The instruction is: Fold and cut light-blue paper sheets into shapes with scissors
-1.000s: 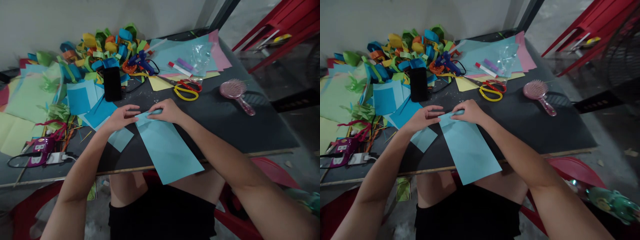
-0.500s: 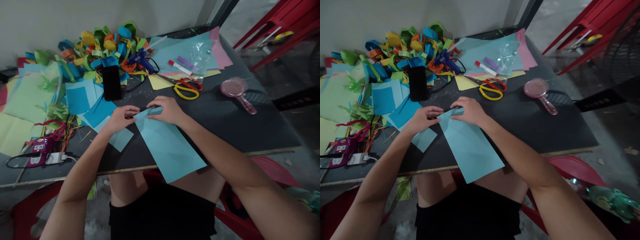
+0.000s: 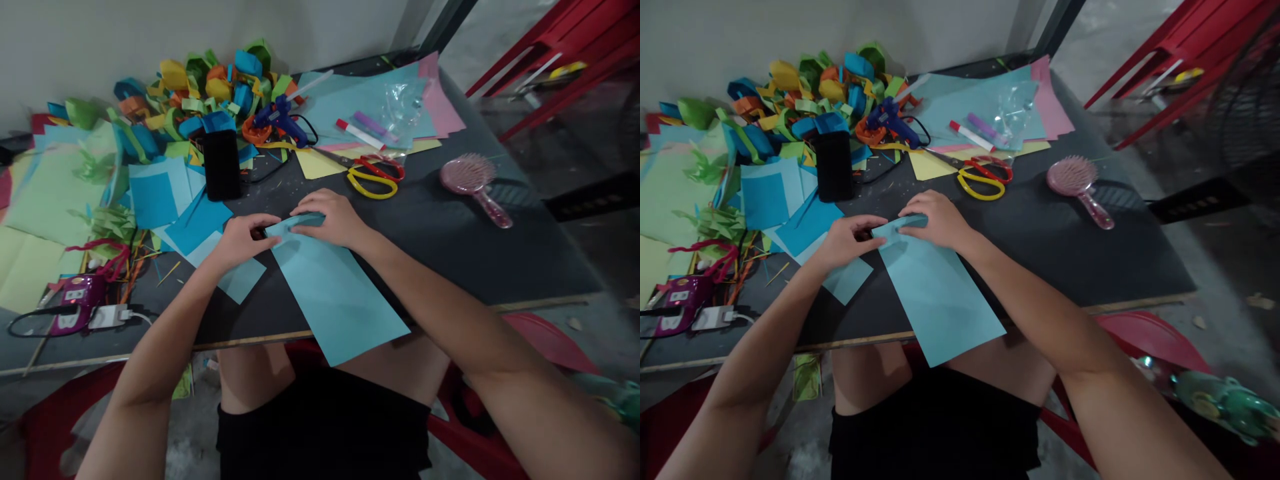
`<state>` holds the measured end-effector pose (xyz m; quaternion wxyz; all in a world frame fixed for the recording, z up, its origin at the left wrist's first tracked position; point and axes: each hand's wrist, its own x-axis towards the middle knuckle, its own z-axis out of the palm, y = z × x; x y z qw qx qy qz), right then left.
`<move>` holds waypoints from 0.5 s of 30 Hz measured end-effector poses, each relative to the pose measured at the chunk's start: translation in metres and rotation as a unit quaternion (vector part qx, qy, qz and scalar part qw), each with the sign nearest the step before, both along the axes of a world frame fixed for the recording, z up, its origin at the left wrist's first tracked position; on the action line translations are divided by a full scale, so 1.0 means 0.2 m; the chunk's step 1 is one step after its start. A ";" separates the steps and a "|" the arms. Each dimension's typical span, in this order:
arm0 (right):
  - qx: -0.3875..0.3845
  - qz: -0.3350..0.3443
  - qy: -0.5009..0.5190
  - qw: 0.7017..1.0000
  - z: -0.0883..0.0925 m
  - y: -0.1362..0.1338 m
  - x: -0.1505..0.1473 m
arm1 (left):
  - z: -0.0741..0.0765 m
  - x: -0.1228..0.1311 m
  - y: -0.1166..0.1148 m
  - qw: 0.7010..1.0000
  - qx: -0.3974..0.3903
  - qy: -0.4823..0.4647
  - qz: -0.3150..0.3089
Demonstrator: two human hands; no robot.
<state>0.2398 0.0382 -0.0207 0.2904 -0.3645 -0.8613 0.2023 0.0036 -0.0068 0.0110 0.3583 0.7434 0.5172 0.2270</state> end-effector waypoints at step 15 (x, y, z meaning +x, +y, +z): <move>-0.010 0.036 -0.048 0.998 0.00 0.00 0.00 | -0.01 0.01 0.01 0.997 0.030 0.067 0.000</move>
